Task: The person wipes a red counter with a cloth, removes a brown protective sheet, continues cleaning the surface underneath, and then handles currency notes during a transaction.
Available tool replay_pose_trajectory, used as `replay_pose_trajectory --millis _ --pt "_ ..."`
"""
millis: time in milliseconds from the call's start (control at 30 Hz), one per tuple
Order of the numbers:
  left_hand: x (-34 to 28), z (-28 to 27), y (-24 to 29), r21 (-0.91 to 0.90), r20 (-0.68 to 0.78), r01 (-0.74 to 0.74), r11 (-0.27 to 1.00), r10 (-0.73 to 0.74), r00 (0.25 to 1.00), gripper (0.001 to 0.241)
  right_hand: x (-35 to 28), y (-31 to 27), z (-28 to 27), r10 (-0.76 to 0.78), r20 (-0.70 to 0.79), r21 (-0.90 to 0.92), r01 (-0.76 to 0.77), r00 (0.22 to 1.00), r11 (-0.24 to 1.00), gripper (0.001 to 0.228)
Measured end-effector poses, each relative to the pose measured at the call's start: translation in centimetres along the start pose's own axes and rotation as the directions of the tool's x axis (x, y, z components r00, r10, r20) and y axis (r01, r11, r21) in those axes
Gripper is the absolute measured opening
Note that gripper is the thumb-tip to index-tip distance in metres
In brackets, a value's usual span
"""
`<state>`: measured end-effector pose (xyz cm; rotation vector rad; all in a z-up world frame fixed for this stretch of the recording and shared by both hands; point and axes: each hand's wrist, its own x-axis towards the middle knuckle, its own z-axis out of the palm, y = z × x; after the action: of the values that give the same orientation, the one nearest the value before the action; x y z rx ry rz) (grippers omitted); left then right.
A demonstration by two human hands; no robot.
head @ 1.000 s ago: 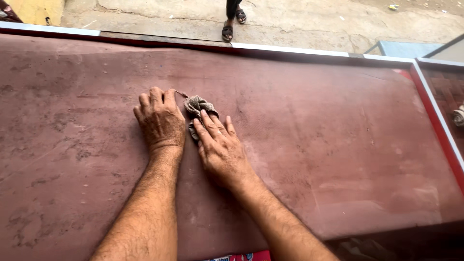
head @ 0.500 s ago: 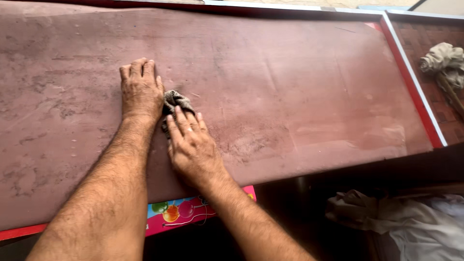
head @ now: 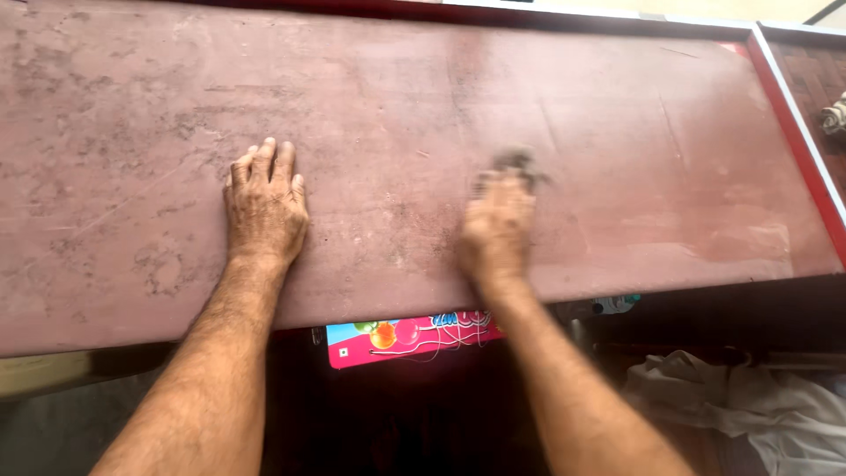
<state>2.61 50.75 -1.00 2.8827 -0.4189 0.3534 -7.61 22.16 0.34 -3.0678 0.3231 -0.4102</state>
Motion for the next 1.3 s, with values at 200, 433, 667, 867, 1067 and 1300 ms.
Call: replay_pose_trajectory --millis 200,433,667,867,1067,1300 --pt "-0.1 0.5 0.3 -0.112 -0.059 0.072 0.991 -0.079 0.995 0.044 -2.6 -13.8 1.6 -0.545 -0.011 0.354 0.513 0.838 0.782 0.053" --pt "-0.3 -0.6 1.0 -0.133 -0.083 0.112 0.985 -0.124 0.989 0.045 6.3 -1.4 0.1 0.009 0.174 0.130 -0.032 0.985 0.991 0.056" --pt "0.1 -0.8 1.0 -0.173 -0.089 0.154 0.973 -0.172 0.981 0.048 5.9 -12.8 4.7 -0.503 0.025 0.203 0.488 0.864 0.849 0.060" --pt "0.3 0.7 -0.2 -0.113 -0.113 0.080 0.990 -0.093 0.989 0.044 8.2 -10.8 3.3 -0.538 0.231 -0.092 0.569 0.811 0.817 0.057" --pt "1.9 -1.5 -7.2 -0.025 -0.032 0.093 0.995 -0.093 0.995 0.046 14.6 -6.3 2.9 -0.013 0.249 0.106 -0.014 0.968 0.994 0.061" --pt "1.4 -4.1 -7.4 -0.061 -0.163 0.219 0.974 -0.226 0.960 0.059 22.5 -15.9 7.4 0.197 0.294 0.115 -0.239 0.935 0.964 0.070"
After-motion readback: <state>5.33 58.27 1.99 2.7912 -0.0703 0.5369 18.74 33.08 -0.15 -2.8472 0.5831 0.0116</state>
